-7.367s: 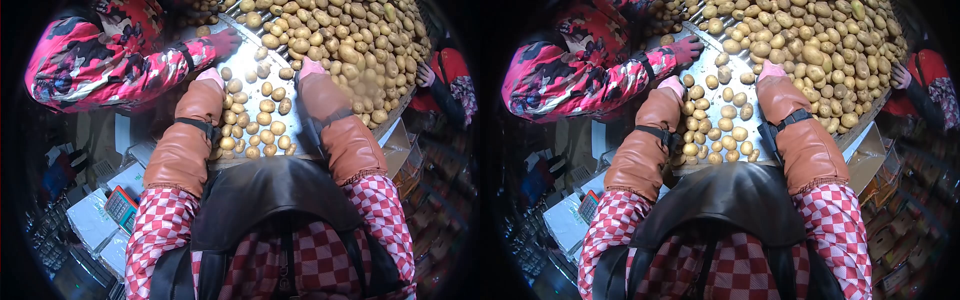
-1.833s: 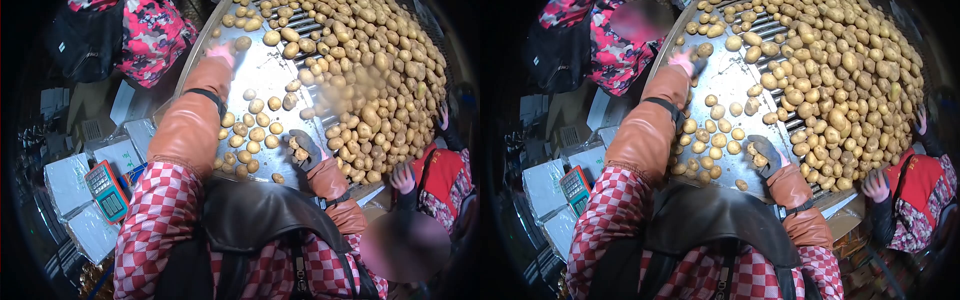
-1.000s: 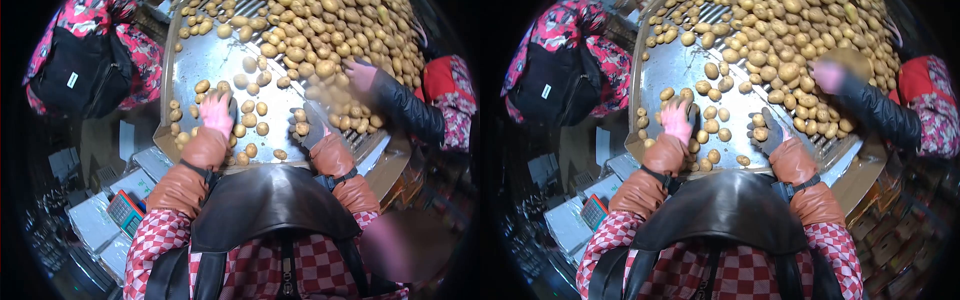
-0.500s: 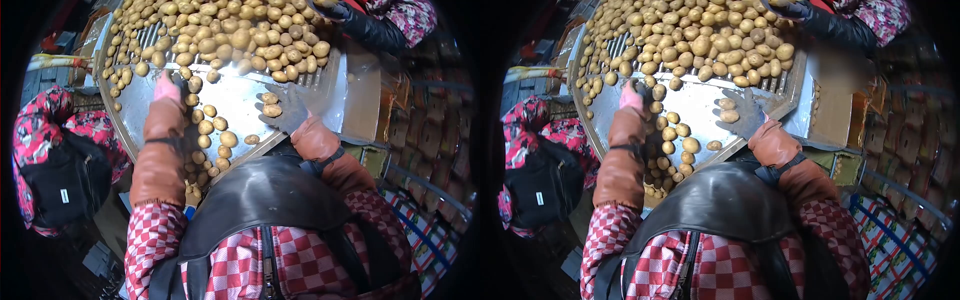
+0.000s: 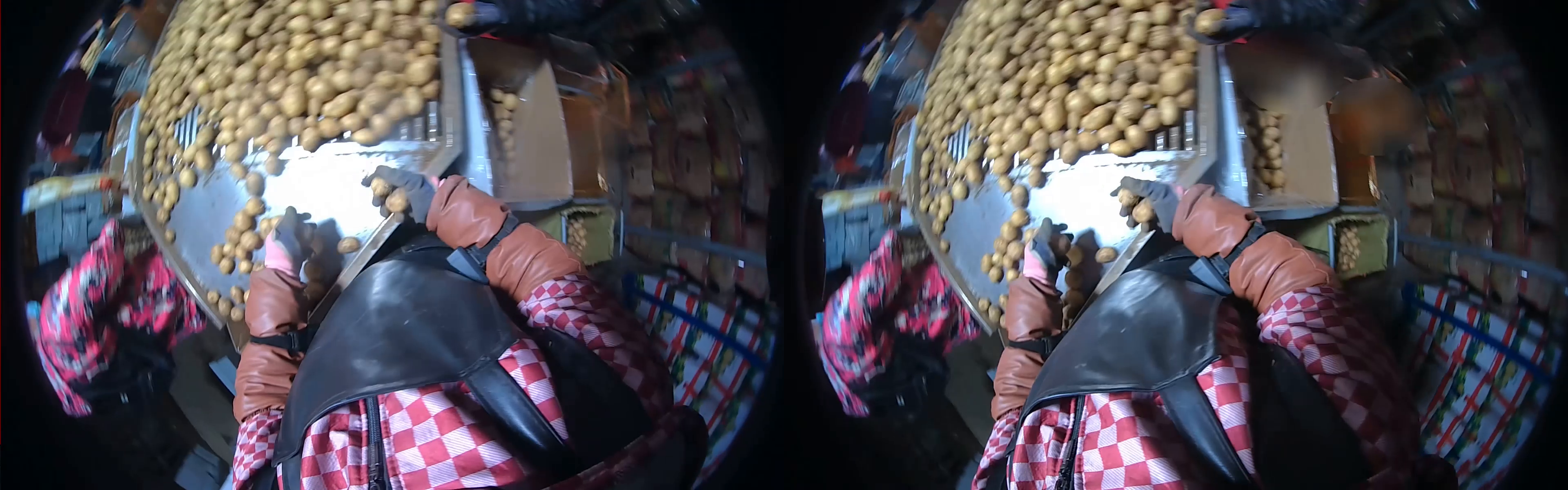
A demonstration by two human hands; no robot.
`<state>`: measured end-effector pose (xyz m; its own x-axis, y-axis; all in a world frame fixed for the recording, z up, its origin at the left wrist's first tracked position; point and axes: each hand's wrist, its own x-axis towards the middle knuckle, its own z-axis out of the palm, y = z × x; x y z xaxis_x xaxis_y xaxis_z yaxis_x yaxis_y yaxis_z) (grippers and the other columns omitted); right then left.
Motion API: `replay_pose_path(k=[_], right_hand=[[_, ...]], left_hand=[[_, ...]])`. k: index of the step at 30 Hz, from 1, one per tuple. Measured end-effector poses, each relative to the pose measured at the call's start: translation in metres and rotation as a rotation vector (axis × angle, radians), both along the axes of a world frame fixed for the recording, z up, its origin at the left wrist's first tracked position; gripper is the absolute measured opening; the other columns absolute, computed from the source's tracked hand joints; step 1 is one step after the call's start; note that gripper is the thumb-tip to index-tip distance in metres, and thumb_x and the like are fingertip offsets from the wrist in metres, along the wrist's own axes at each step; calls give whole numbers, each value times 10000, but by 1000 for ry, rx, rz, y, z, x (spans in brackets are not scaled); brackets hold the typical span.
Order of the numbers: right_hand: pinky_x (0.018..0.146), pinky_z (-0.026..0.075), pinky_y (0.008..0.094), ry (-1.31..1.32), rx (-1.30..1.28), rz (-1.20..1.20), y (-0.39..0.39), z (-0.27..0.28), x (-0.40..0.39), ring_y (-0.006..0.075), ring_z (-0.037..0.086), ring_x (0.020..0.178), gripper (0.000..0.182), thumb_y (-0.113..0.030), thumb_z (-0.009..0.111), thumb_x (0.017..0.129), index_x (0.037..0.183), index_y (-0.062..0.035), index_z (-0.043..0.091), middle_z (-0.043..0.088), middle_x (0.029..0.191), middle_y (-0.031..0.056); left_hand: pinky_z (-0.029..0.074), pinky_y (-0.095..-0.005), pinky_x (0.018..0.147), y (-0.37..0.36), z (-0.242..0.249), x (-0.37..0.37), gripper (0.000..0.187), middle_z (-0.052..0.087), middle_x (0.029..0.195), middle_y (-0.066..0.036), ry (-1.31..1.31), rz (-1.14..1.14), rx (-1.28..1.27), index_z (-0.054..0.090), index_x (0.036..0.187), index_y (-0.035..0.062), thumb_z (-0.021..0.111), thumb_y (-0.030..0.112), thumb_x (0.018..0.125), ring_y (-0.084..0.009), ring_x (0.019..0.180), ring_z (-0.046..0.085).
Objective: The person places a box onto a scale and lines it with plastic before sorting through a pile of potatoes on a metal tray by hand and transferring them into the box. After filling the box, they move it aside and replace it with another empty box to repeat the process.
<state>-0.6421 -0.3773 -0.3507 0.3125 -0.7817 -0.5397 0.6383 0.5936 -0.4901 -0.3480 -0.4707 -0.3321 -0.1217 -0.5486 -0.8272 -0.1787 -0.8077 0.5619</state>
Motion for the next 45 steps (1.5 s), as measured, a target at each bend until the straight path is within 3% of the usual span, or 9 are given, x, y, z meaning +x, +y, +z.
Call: replay_pose_path(k=[6,12,13,18,22,27,35,40,45], right_hand=[[516,501,260,133,4,13,84,6,-82,162,634,687,720,-680,517,895,1176,-21,581,625,840,76],[565,550,303,40,152,-297,195,-12,-139,212,667,788,371,-226,680,912,1235,-112,537,650,1150,140],[584,555,323,-18,156,-436,217,-18,-143,222,668,823,366,-180,668,916,1253,-136,532,641,1184,134],[618,545,335,26,206,-725,310,-34,-176,205,660,861,418,-385,640,944,1282,-153,561,667,1106,93],[492,484,333,93,333,-763,380,-76,-217,220,642,732,579,-669,479,928,1149,-153,622,671,874,76],[998,488,423,393,340,-1040,386,-69,-219,259,539,1158,478,-510,557,964,1292,-164,525,552,1272,99],[1027,496,418,189,282,-1244,361,-53,-251,260,565,1150,344,-114,595,948,1282,-56,535,573,1238,127],[437,426,172,154,391,-785,288,1,-275,134,586,727,418,-380,607,965,1254,-79,587,638,1099,133],[439,393,199,304,247,-469,223,6,-282,114,544,677,422,-375,564,973,1266,-72,585,665,1106,140]], left_hand=[[453,-276,411,-6,-8,-135,638,674,960,-115,127,-484,85,579,1163,22,376,603,994,-219,536,606],[549,-344,834,24,14,-275,383,630,1162,-101,496,-792,-423,534,1314,27,490,290,1039,-182,1009,631],[547,-325,793,31,10,-285,392,631,1171,-102,473,-588,-25,517,1350,44,508,280,1037,-168,973,634],[493,-291,784,22,-78,-204,300,683,1018,-85,-18,-1009,-1112,622,1261,54,530,223,1030,-149,898,609],[496,-397,930,48,-17,-148,362,663,1147,-184,-410,-993,-1361,600,1284,51,623,219,964,-327,1057,637],[246,-562,1136,72,-58,-35,569,472,1452,-188,-920,-1167,-1124,499,1405,159,589,436,916,-388,1384,375],[213,-551,1148,107,-72,-20,533,456,1472,-148,-1079,-1007,-1135,504,1397,180,574,347,895,-377,1412,333],[207,-576,1143,110,-78,-20,471,483,1435,-179,-1045,-981,-1187,537,1345,134,562,304,906,-395,1388,358],[207,-555,1157,116,-56,-40,448,513,1397,-190,-1038,-927,-1152,562,1301,84,600,275,898,-394,1376,373]])
